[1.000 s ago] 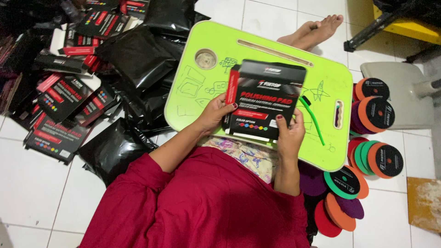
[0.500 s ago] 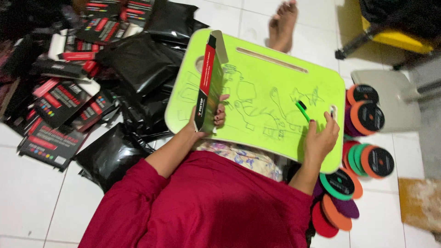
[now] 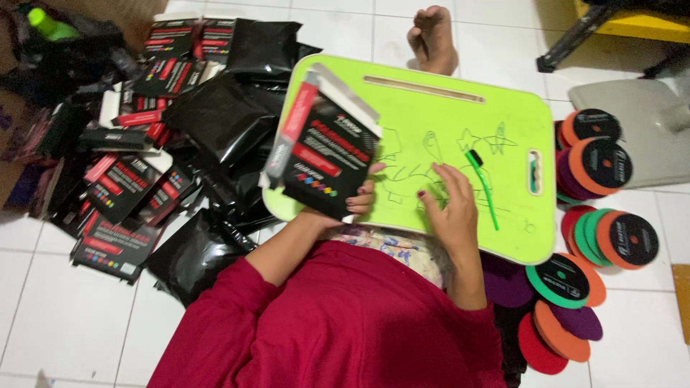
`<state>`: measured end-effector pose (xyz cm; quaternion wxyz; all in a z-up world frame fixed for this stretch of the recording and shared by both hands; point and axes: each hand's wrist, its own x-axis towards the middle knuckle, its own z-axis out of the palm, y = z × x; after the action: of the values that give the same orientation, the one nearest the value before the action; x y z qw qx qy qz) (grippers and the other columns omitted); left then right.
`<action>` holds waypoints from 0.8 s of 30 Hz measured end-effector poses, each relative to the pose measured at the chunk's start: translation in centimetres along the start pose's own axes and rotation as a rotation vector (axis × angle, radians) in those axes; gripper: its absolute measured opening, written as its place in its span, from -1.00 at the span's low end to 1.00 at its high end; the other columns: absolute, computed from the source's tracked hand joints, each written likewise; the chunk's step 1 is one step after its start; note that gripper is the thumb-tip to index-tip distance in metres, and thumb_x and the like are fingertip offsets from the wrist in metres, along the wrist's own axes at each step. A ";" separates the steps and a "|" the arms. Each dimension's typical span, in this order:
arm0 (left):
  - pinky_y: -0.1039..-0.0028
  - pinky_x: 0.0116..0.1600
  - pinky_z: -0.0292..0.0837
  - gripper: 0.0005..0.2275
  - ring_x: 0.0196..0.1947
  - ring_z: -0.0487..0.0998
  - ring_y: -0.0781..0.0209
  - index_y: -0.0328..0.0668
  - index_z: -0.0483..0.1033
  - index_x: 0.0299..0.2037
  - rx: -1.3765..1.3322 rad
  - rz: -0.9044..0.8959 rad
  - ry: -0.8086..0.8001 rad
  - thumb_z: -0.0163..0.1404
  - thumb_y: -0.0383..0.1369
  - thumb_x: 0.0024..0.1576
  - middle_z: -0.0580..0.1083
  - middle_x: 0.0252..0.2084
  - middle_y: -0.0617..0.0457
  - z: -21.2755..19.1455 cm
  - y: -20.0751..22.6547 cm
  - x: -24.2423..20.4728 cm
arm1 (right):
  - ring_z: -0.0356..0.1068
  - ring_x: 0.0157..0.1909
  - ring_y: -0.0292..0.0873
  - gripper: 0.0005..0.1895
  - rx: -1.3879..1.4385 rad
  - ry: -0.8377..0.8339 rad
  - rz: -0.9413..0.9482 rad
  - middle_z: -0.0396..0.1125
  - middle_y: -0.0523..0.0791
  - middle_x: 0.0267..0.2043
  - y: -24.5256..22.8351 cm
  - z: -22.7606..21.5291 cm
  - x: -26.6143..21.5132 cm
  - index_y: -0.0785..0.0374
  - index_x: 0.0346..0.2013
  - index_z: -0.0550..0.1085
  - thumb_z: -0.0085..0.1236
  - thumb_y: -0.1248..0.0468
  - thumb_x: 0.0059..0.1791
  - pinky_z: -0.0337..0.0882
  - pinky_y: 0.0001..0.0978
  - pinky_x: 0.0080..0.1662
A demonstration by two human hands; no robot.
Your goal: The person sits on the floor and packs a red polishing pad into a black box labeled 'FIXTOP'. They then place the box into a black plastic shipping bag, seal it, and set it aside. The person repeats this process with a green polishing pad.
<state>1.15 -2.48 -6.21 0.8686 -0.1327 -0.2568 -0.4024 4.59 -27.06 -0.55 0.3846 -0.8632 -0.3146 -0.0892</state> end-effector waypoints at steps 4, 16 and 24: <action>0.28 -0.51 0.26 -0.54 -0.64 0.27 0.01 -0.22 0.31 -0.31 0.038 0.089 0.201 -0.43 0.01 0.36 0.21 -0.66 -0.05 -6.7 0.9 -2.5 | 0.17 0.36 0.32 -0.25 0.112 -0.090 -0.175 0.16 0.18 0.34 -6.6 1.7 -0.6 0.17 0.33 0.37 0.37 0.05 -0.10 0.20 0.19 0.32; 0.03 -0.01 0.55 -0.37 -0.15 0.54 0.01 -0.06 0.28 0.40 0.470 0.761 0.772 -0.10 0.10 0.18 0.50 -0.17 -0.07 -11.0 -3.1 -0.5 | 0.49 0.09 0.09 -0.53 0.028 0.228 -0.391 0.45 0.03 0.12 -7.8 3.3 -1.5 0.25 0.21 0.48 0.16 0.39 -0.02 0.47 -0.06 0.10; -0.04 0.35 0.13 -0.38 0.33 0.12 -0.32 -0.19 0.00 0.43 1.287 1.030 1.324 -0.06 -0.07 0.26 0.03 0.31 -0.36 5.5 -4.0 -0.8 | 0.49 -0.20 0.08 -0.76 -0.216 0.498 -0.252 0.51 -0.05 -0.17 -7.5 -7.9 -0.2 0.21 0.13 0.59 0.09 0.29 0.19 0.37 -0.09 0.00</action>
<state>-4.25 -2.18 -1.94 0.8081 0.5057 0.1906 0.2345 0.52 -29.00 9.35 0.3419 -0.8048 -0.3041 -0.3781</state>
